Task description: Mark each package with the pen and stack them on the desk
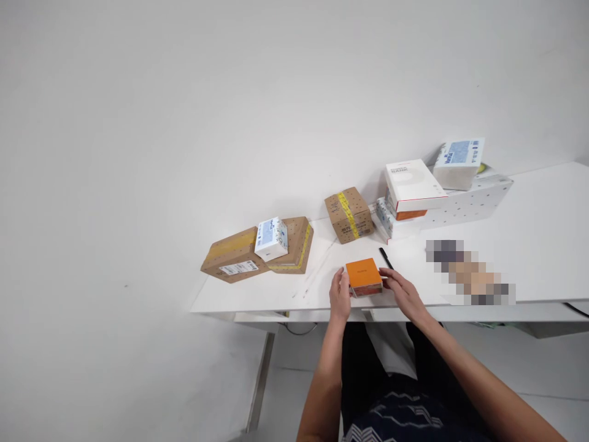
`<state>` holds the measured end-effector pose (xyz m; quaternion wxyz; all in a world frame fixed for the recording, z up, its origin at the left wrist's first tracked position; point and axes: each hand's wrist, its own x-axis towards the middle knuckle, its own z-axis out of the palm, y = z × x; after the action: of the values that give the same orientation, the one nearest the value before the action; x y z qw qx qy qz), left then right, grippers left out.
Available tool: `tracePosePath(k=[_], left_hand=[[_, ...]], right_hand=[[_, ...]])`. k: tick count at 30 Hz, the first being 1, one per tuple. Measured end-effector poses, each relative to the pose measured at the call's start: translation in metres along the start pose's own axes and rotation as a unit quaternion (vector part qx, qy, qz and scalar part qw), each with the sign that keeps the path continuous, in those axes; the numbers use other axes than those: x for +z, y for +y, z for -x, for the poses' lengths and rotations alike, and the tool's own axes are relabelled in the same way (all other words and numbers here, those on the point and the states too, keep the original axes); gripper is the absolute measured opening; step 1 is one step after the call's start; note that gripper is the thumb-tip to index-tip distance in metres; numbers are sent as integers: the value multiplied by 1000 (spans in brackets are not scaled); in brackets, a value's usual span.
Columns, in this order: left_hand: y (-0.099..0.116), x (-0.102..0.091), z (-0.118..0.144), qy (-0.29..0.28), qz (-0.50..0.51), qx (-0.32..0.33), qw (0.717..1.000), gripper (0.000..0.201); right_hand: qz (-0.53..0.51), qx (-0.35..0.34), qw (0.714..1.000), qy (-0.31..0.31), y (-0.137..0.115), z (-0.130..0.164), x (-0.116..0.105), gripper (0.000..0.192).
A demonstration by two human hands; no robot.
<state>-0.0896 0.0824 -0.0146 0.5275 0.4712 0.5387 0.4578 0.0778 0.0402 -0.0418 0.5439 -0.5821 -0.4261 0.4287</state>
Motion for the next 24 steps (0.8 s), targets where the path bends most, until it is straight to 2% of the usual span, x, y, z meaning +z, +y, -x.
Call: tracePosePath(k=[4,10,13,17,20,24], left_hand=[[3,4,-11,-23,-5,16,1000,46],[7,-1,-4,-59,-8,-8,998,44],[5,-1,6,-47,9,15,999,47],[-5,3,19,-50,58,94,993,54],[-18,3,30,-70,47,133,987,54],[-35,1,41,-74,15,149,986,51]], right_hand=[[73,1,997,28,-19,-7,7,48],[92,-31,995,1,-25,-6,12,47],[40,-51,998,-23,-20,0,10,44],[-40,-87,995,-35,-5,7,7,42],[-47,-90,994,-37,9,13,6,40],[-47,-78,995,-45,22,22,4,41]])
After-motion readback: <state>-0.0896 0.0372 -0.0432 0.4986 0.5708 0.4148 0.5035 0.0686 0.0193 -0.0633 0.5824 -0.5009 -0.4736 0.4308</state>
